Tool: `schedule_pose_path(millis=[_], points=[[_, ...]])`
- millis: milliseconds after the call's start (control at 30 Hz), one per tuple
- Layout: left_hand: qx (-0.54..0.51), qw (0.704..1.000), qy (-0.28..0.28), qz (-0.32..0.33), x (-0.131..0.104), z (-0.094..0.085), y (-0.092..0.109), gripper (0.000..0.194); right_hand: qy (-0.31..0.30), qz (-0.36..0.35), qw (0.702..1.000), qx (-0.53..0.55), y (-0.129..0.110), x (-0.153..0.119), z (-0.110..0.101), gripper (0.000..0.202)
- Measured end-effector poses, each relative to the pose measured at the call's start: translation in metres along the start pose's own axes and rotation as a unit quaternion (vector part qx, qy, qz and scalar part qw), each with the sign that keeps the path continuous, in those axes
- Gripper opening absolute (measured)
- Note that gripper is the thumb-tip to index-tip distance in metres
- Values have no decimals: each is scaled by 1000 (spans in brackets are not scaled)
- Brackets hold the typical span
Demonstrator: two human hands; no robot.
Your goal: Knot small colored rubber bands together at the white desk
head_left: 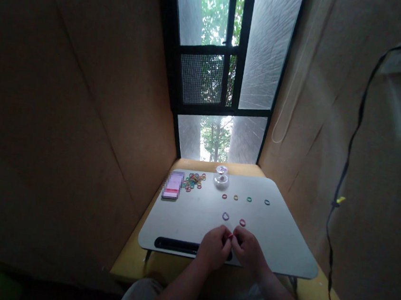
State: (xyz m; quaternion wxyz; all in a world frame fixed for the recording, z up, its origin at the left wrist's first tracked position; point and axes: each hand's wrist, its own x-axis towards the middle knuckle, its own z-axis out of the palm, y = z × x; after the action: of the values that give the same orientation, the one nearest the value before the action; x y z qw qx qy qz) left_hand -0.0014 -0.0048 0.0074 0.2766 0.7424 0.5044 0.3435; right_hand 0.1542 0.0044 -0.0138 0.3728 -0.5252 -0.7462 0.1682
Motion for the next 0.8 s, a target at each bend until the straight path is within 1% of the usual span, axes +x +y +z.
schedule_pose_path(millis=[533,800], points=[[6,1000,2,0,-1,2,1,8,4,12,1000,-1,-5,-2,-3,18],[12,1000,4,2,-2,1,2,7,11,6,1000,-6,-4,-3,-2,17]])
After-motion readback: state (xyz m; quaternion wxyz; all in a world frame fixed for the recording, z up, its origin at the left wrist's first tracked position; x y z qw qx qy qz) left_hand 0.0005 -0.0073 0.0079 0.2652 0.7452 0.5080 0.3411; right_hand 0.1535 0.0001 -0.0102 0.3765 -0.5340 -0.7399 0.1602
